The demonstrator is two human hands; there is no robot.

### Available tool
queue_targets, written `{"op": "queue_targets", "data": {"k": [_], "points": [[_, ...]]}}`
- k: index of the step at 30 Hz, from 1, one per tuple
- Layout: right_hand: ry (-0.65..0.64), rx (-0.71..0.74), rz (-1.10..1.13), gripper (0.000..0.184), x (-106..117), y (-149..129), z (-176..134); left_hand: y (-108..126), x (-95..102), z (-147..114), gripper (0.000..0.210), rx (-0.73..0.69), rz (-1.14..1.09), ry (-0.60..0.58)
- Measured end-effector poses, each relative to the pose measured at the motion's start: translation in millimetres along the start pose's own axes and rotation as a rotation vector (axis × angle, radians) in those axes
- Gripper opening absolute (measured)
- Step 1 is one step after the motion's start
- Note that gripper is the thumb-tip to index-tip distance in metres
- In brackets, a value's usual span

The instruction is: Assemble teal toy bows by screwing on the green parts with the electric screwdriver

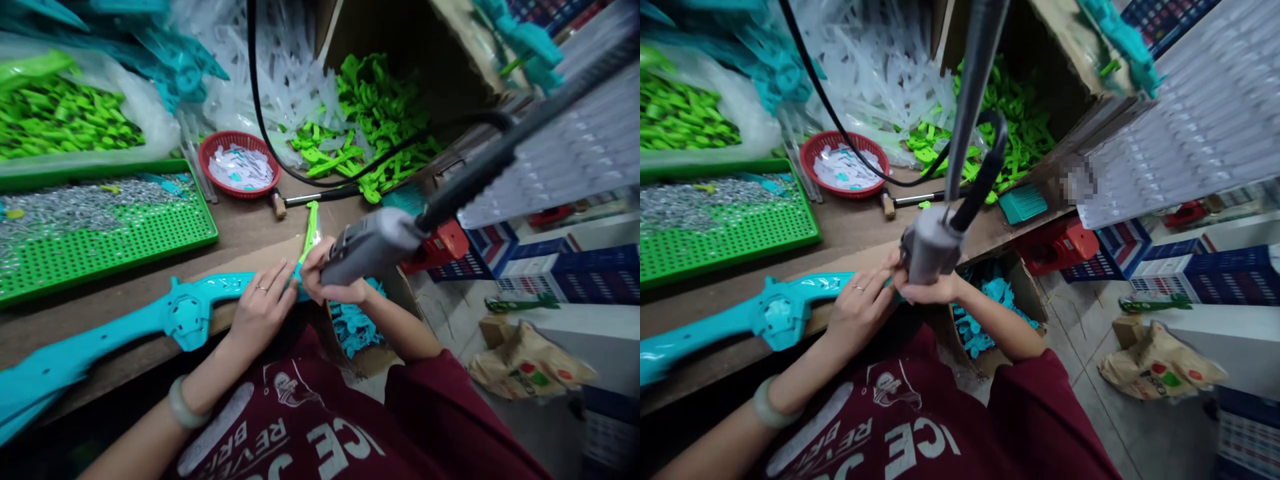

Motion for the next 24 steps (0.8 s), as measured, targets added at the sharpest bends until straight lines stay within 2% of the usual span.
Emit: {"op": "queue_targets", "data": {"k": [2, 4, 7, 10, 12, 13, 14, 16, 18, 19, 21, 23, 24], "points": [[0.054, 0.009, 0.164, 0.037, 11, -6, 24, -2, 0.7, -1, 0.022, -0.005, -0.001, -0.034], [0.197, -0.035, 0.182, 0.035, 27, -6, 51, -2, 4.1, -4, 0.025, -0.042, -0.005, -0.063], [0.37, -0.07, -0.108, 0.03, 48, -8, 77, -1, 15.0, -14, 0.026, -0.105, 0.008, -0.086], [0.464, 0.002, -0.48, 0.039, 55, -21, 62, 6, 29.5, -33, 0.03, -0.129, 0.037, -0.078], [0.435, 0.061, -0.71, 0.042, 47, -28, 34, 17, 39.6, -52, 0.035, -0.091, 0.063, -0.03], [0.335, 0.075, -0.799, 0.042, 38, -27, 20, 25, 45.8, -63, 0.038, -0.065, 0.058, 0.026], [0.182, 0.088, -0.865, 0.04, 25, -23, 7, 33, 52.4, -75, 0.038, -0.019, 0.016, 0.098], [-0.16, 0.105, -0.927, 0.037, -1, -9, -17, 38, 57.0, -97, 0.029, 0.186, -0.214, 0.188], [-0.368, 0.12, -0.945, 0.039, -15, 3, -32, 28, 39.0, -117, 0.014, 0.549, -0.611, 0.143], [-0.414, 0.136, -0.944, 0.043, -18, 6, -34, 23, 24.0, -124, 0.014, 0.743, -0.824, 0.093], [-0.471, 0.17, -0.937, 0.053, -20, 11, -33, 18, -0.8, -127, 0.034, 1.042, -1.179, 0.045], [-0.53, 0.208, -0.944, 0.056, -22, 15, -29, 9, -12.4, -114, 0.045, 1.247, -1.415, 0.151], [-0.552, 0.229, -0.96, 0.055, -22, 16, -28, 3, -15.4, -107, 0.045, 1.352, -1.482, 0.252]]}}
Point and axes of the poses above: each hand's wrist, its own z-axis towards the middle knuckle, its own x-axis out of the back of the hand, y = z × x, the point moved 8 cm from there along z, towards the middle knuckle, and after that the axes turned 10 degrees about -z, right-handed, at the moved point
